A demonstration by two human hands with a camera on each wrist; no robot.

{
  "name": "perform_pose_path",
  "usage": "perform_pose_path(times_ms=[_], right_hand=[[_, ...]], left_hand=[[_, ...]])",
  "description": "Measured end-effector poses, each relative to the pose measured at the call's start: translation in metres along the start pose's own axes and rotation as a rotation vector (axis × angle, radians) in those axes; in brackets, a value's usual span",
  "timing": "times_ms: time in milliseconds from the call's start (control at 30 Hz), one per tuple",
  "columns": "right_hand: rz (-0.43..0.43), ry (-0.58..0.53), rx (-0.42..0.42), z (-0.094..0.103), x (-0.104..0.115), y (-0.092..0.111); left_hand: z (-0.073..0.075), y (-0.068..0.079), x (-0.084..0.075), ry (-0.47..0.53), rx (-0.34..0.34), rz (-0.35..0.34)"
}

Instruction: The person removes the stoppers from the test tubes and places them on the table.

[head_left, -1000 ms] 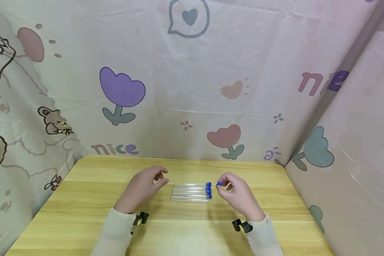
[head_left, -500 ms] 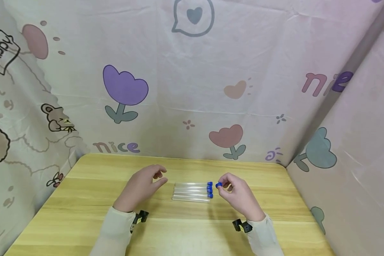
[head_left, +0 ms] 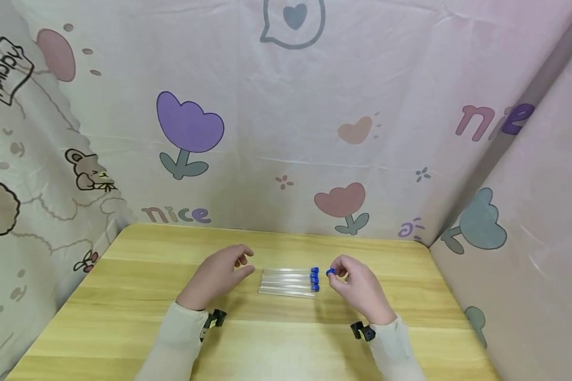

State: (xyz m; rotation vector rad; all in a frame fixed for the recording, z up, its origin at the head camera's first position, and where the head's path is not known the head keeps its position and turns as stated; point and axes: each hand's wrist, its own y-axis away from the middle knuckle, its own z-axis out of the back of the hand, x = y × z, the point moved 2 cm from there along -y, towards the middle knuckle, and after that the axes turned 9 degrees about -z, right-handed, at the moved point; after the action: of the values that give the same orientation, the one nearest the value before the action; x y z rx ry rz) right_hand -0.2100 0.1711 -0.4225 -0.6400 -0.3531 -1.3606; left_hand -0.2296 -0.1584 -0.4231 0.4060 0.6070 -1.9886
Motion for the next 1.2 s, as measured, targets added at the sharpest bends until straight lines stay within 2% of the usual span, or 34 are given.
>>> perform_pose_path(times_ms=[267, 500, 667, 900, 1200], right_hand=[[-0.07, 0.12, 0.093, 0.001, -0.039, -0.008], [-0.087, 0.24, 0.177, -0.003, -0.07, -0.001], [-0.12, 0.273, 0.218, -0.01, -0.089, 0.004], [-0.146, 0.255, 0.244, -0.018, -0.1, 0.01], [-0.123, 0.239, 0.251, -0.014, -0.1, 0.01]], left_hand=[[-0.001, -0.002, 0.001, -0.01, 0.006, 0.003], [-0.004, -0.002, 0.002, 0.002, 0.044, 0.024], [-0.007, -0.003, 0.003, 0.014, 0.074, 0.041], [-0.011, -0.001, 0.004, 0.034, 0.105, 0.065], [-0.012, 0.0, 0.003, 0.028, 0.098, 0.076]])
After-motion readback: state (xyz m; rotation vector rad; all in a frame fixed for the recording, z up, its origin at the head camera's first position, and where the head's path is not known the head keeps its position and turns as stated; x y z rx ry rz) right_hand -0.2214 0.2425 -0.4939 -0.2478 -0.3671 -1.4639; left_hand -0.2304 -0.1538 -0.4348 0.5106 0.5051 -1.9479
